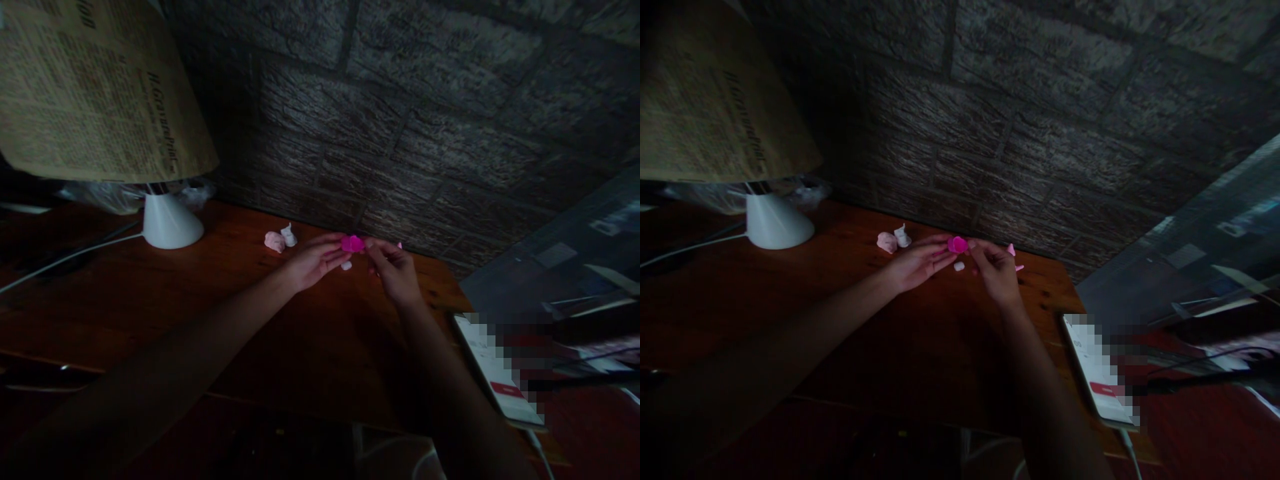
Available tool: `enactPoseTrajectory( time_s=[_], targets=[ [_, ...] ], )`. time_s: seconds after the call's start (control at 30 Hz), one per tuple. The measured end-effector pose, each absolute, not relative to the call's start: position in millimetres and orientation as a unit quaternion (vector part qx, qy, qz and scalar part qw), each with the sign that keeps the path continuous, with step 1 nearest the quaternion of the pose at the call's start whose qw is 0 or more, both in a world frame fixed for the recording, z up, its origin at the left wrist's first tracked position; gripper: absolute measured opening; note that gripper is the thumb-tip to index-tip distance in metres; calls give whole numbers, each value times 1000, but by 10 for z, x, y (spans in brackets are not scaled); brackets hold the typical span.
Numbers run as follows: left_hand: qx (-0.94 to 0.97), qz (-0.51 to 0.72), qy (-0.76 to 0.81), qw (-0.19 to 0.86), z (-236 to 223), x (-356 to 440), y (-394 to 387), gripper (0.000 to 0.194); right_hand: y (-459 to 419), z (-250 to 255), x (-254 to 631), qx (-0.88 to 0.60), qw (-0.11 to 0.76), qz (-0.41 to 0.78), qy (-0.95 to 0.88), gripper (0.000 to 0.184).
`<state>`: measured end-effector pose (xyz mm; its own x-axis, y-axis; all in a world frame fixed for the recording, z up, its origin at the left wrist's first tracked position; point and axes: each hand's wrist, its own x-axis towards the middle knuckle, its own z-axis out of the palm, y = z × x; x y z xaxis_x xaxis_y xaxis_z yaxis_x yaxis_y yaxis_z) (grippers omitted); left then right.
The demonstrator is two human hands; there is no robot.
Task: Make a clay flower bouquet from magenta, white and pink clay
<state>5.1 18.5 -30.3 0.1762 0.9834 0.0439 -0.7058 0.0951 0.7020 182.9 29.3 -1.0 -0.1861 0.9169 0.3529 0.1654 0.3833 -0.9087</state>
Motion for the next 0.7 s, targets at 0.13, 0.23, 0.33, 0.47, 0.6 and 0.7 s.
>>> enactPoseTrajectory(
  time_s=[0.13,0.23,0.33,0.47,0.6,0.7],
  targets=[
    [301,602,233,702,-315,60,188,16,272,6,1817,-414,495,362,-673,37],
    [314,596,231,702,-315,70,175,15,279,-15,1816,-417,502,358,-668,35],
    [333,586,232,702,-315,79,158,16,295,-43,1825,-432,506,333,-668,34],
    [337,582,233,702,-326,74,159,16,284,-13,1828,-431,504,326,-674,34],
    [327,590,226,703,-340,59,175,15,267,70,1838,-412,474,373,-683,35],
    [336,583,227,704,-336,63,165,16,286,85,1861,-411,465,381,-685,35]
  ],
)
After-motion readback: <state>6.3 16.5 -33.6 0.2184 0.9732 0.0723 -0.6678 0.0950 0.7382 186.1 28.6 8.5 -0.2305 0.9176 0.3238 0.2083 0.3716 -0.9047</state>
